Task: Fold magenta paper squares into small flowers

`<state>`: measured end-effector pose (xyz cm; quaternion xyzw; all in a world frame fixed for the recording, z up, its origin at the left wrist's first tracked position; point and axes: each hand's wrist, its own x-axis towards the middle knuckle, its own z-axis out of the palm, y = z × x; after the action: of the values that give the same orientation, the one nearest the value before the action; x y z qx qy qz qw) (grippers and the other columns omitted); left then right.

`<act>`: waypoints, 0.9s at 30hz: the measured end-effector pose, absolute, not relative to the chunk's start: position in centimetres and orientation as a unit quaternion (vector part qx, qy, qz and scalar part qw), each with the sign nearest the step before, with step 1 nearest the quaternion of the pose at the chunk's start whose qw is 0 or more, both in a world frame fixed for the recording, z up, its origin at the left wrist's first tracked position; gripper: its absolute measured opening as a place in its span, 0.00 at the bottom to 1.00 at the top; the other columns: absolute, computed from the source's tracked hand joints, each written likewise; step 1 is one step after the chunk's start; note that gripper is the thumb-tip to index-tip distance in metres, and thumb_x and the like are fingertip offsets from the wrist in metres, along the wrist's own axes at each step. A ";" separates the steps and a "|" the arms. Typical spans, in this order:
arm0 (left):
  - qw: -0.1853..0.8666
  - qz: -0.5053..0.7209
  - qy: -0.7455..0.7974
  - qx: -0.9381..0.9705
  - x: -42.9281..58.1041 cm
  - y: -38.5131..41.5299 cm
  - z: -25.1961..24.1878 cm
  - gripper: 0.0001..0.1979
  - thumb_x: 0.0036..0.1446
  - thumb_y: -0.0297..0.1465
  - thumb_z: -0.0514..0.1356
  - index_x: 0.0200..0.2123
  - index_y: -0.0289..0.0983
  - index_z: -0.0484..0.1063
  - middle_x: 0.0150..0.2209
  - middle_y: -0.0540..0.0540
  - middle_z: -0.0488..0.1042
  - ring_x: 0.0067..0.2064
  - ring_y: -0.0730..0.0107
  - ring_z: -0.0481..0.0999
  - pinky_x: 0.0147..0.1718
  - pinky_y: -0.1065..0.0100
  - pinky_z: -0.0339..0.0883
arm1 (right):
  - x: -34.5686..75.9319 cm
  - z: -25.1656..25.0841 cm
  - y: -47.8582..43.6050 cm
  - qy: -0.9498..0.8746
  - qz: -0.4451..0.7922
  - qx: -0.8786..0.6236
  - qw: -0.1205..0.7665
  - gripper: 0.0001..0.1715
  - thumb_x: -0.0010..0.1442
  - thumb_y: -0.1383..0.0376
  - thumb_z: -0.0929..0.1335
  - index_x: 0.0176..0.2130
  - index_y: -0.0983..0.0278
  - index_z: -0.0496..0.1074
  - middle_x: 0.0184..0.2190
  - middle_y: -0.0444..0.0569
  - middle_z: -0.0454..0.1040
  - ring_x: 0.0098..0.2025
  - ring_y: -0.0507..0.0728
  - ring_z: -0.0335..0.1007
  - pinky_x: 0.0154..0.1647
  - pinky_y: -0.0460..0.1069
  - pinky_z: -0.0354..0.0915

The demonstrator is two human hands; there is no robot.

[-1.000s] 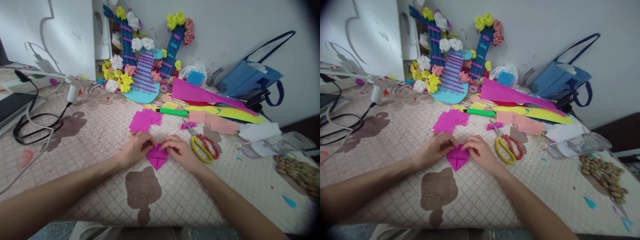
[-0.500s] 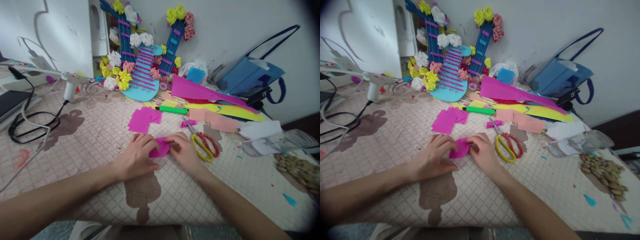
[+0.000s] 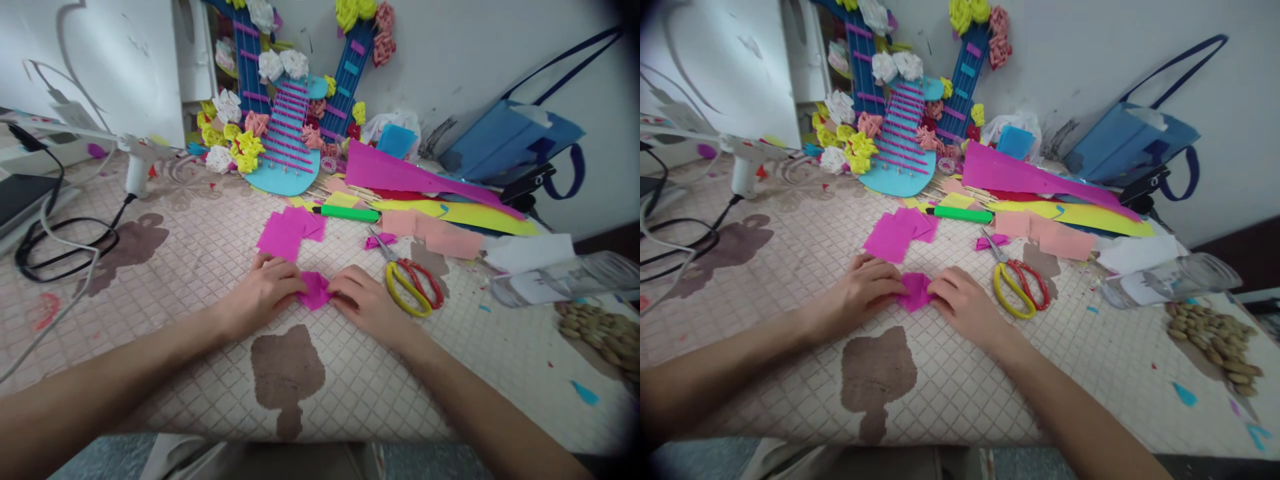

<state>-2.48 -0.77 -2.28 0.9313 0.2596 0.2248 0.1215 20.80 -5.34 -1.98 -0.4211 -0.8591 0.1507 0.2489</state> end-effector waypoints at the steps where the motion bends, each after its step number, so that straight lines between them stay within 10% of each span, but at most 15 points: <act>1: 0.124 0.228 0.266 0.928 -2.6 -0.7 -2.2 0.06 0.59 0.24 0.57 0.38 0.39 0.70 0.38 0.49 0.73 0.42 0.66 0.69 0.45 0.61 0.53 | 20.8 -2.0 -5.4 -0.864 0.148 -0.416 0.243 0.06 0.63 0.70 0.63 0.40 0.62 0.69 0.39 0.51 0.70 0.43 0.57 0.65 0.44 0.54 0.66; 27: 0.194 0.176 0.225 0.938 -3.4 -0.3 -1.6 0.04 0.59 0.25 0.57 0.36 0.36 0.71 0.37 0.47 0.71 0.39 0.68 0.70 0.42 0.65 0.61 | 20.0 -2.4 -6.0 -0.883 0.157 -0.387 0.215 0.08 0.65 0.67 0.61 0.39 0.63 0.70 0.39 0.52 0.69 0.42 0.57 0.65 0.42 0.52 0.66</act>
<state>-3.36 -0.28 -1.63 0.9384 0.2250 0.1761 0.1943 20.01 -6.01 -2.40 -0.3873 -0.8827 0.1569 0.2149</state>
